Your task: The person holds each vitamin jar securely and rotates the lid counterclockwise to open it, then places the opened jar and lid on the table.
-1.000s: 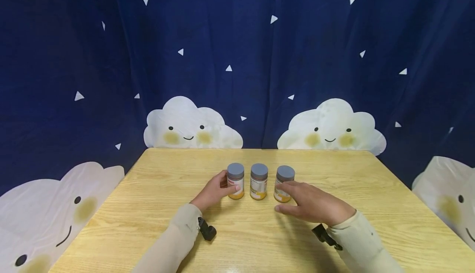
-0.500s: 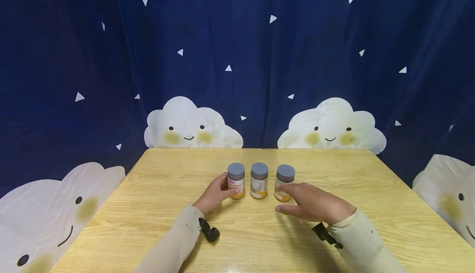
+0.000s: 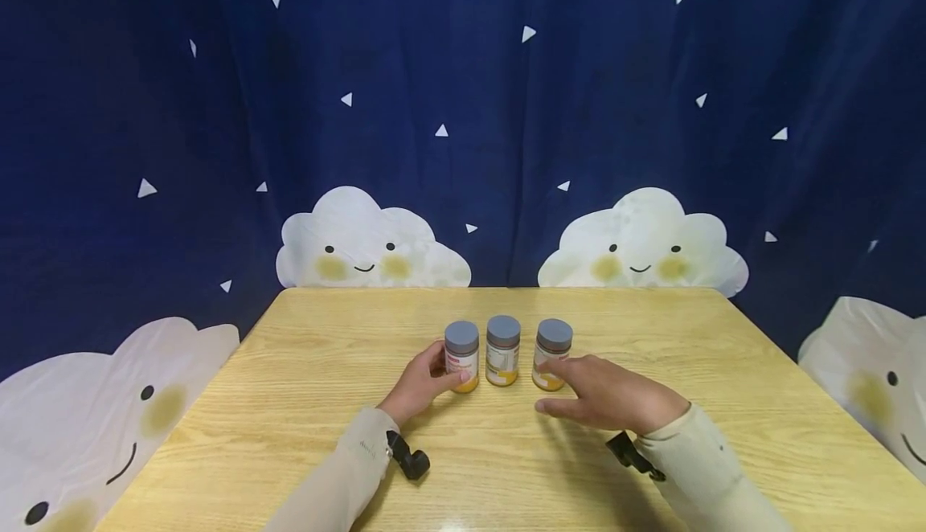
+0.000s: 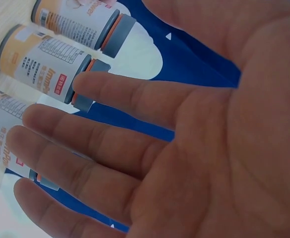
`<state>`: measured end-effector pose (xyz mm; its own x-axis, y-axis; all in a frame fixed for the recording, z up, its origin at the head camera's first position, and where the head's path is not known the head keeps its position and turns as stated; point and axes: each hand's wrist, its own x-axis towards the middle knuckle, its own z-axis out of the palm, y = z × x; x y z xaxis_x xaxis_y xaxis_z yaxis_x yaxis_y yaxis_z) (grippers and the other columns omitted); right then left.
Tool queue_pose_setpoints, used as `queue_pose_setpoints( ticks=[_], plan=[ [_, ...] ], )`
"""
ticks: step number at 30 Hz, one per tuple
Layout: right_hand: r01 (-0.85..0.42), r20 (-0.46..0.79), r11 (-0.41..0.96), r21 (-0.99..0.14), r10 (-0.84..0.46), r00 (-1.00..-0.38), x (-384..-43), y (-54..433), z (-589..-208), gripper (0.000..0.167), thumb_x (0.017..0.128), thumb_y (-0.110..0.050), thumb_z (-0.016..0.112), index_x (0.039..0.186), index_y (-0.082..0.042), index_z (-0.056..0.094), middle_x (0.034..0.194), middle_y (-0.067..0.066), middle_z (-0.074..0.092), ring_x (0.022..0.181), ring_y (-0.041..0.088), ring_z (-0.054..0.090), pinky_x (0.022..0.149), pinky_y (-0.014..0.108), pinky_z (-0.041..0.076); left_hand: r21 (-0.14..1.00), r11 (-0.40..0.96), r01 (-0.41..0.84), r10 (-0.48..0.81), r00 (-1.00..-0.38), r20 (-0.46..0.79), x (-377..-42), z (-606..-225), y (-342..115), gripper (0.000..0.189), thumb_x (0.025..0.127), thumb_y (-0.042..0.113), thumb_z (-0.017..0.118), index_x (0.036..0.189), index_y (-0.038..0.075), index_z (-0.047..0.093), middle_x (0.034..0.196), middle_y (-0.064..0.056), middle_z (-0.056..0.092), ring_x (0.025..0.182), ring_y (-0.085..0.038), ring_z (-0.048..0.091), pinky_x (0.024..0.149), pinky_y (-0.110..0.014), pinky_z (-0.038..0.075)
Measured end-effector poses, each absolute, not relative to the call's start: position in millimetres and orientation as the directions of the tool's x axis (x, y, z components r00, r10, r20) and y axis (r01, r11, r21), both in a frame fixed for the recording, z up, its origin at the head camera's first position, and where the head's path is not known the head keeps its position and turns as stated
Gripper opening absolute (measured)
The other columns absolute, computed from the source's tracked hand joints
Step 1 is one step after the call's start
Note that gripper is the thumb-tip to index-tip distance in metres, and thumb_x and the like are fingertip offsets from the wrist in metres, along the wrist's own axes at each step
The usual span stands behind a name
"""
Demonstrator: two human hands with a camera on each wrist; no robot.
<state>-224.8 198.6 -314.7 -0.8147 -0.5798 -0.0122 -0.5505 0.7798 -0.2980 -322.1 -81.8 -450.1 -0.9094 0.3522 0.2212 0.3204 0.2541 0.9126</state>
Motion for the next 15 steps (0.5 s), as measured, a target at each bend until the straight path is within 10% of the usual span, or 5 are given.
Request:
queue_pose_setpoints(
  ticks=[15],
  plan=[
    [-0.543, -0.027, 0.778, -0.315, -0.58, -0.815, -226, 200, -314, 0.058, 0.092, -0.048, 0.06, 0.131, -0.004, 0.056, 0.125, 0.014, 0.062, 0.111, 0.029, 0.061, 0.093, 0.048, 0.047, 0.906, 0.272, 0.324, 0.368, -0.905, 0.214, -297, -444, -76, 0.051, 0.085, 0.024, 0.075, 0.13, 0.014, 0.053, 0.121, -0.005, 0.061, 0.11, -0.025, 0.057, 0.097, -0.047, 0.043]
  ],
)
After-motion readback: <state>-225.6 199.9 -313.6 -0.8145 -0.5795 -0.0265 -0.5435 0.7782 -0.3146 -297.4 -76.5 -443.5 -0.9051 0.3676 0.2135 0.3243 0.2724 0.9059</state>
